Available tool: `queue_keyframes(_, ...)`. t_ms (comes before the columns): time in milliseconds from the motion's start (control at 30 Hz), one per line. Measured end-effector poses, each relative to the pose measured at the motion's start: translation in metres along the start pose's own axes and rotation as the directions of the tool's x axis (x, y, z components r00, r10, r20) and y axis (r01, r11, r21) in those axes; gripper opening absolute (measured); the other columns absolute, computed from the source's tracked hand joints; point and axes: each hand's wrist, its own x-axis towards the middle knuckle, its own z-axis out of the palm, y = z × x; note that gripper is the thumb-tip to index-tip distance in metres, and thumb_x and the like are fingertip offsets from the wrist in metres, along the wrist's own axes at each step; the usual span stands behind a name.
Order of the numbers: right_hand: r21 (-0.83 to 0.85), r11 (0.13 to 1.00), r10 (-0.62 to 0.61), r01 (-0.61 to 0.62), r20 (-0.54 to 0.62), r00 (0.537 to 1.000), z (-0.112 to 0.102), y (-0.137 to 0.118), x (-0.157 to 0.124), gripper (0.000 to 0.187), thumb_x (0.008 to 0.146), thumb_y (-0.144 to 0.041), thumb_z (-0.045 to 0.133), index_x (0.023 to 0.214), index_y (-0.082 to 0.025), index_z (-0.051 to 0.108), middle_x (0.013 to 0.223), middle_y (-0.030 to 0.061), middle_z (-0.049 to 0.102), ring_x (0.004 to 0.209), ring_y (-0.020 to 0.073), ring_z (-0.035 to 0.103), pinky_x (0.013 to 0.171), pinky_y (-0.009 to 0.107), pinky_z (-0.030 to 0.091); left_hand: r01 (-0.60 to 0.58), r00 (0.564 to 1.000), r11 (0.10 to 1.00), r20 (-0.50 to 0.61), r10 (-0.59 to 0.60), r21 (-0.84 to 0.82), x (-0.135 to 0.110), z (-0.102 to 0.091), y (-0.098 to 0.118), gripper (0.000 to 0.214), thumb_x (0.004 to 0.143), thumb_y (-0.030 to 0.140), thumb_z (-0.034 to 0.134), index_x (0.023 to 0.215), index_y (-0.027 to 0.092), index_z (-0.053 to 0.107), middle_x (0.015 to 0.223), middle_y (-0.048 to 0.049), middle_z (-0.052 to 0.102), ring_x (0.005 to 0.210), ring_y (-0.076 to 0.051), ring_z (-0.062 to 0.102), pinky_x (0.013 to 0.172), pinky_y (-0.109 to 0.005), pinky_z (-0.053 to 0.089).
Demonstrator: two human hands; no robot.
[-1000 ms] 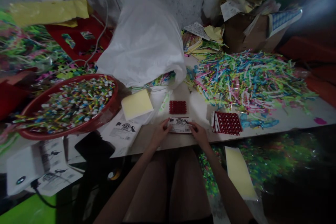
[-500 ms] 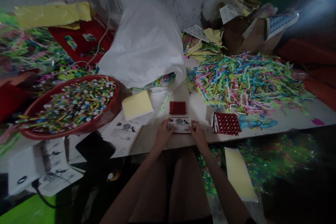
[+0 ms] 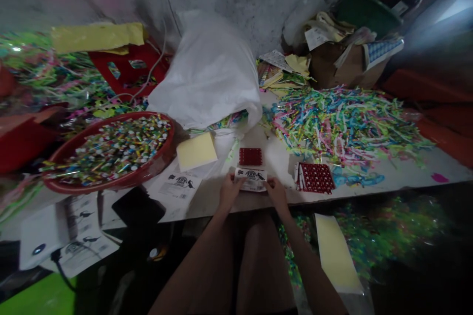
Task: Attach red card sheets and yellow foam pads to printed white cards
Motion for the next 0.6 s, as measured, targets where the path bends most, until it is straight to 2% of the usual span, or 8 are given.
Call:
queue_keyframes(100,0.049,0.997,-0.063,0.065,-0.031,0.998,0.001,-0.003,-0.011,0.021,0.075,-0.039,0.051,0.080,-0.019,0.057,0.074,0.0036,0.064,0.070,0.0187,0.058,0.066,0.028,0.042,-0.009,1.000,0.999,-0.014,0.009,0.046,-0.007,-0.006,-0.004,0.027,0.079,0.043,0.057,0.090,0.018,0.053,0.082,-0.0019,0.064,0.073,-0.017,0.061,0.066,-0.026,0.043)
queue_keyframes(233,0.005,0.994,-0.106,0.106,-0.049,0.993,0.003,-0.010,-0.028,0.022,0.077,-0.040,0.048,0.078,-0.020,0.056,0.068,0.0012,0.061,0.064,0.0182,0.056,0.062,0.028,0.039,-0.036,0.995,0.983,-0.085,0.052,0.178,-0.017,-0.009,-0.007,0.024,0.079,0.041,0.057,0.088,0.019,0.053,0.082,-0.0018,0.062,0.074,-0.016,0.059,0.066,-0.025,0.040)
queue_keyframes(433,0.005,0.995,-0.099,0.099,-0.045,0.994,0.002,-0.012,-0.038,0.023,0.077,-0.041,0.047,0.081,-0.021,0.058,0.068,0.0009,0.062,0.065,0.0186,0.056,0.062,0.028,0.040,-0.018,1.000,0.987,-0.017,0.021,0.160,-0.015,-0.015,-0.017,0.026,0.078,0.045,0.055,0.080,0.020,0.053,0.070,0.0024,0.058,0.066,-0.015,0.055,0.060,-0.024,0.036)
queue_keyframes(600,0.087,0.990,-0.104,0.108,-0.056,0.993,0.002,-0.009,-0.042,0.027,0.079,-0.043,0.048,0.084,-0.019,0.059,0.070,0.0012,0.063,0.067,0.0186,0.057,0.065,0.029,0.041,-0.041,0.998,0.985,-0.050,0.050,0.167,-0.013,-0.020,-0.025,0.023,0.076,0.042,0.055,0.073,0.020,0.051,0.067,0.0024,0.055,0.066,-0.015,0.053,0.060,-0.024,0.034)
